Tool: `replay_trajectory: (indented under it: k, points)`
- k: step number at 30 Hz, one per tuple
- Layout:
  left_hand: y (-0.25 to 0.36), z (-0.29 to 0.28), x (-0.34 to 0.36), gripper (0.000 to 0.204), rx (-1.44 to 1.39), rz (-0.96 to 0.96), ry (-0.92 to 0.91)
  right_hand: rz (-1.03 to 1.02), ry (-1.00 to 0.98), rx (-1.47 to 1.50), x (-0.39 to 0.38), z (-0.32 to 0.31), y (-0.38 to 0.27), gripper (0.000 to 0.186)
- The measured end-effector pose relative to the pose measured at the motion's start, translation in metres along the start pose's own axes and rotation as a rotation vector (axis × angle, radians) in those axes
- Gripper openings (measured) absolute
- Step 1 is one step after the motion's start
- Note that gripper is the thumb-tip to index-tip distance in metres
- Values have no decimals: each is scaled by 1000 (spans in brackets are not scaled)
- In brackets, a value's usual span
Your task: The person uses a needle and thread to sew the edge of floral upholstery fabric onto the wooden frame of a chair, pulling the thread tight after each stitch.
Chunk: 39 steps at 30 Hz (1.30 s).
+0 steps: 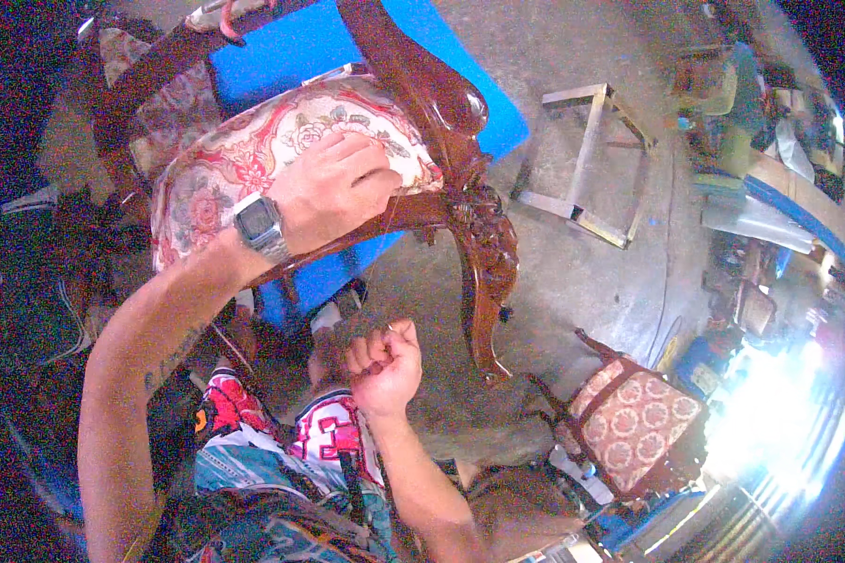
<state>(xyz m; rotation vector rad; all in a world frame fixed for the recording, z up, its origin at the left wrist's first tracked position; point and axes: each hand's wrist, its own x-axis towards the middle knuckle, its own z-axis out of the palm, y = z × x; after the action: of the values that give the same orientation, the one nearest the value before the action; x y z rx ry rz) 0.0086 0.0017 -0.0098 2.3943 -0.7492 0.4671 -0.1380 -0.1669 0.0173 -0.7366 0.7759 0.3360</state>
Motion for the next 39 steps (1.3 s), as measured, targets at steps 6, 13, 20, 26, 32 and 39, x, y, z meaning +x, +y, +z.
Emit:
replay_trajectory:
  k: [6,13,20,26,32,39]
  points:
    - [6,4,-2,19,-48,-14,4,-146,-1,-223,-4,14,-31,14]
    - [8,1,-9,26,-36,-28,-4,-642,22,-969,35,42,-76,16]
    - [4,5,-25,40,-88,-46,56,-749,33,-1095,81,65,-84,14]
    - [4,8,-26,39,-106,-46,78,-894,11,-1149,90,63,-71,10]
    - [5,6,-26,38,-102,-50,44,-892,17,-1137,92,62,-64,9]
    - [5,9,-26,31,-50,-54,54,-1012,26,-1183,98,60,-58,9]
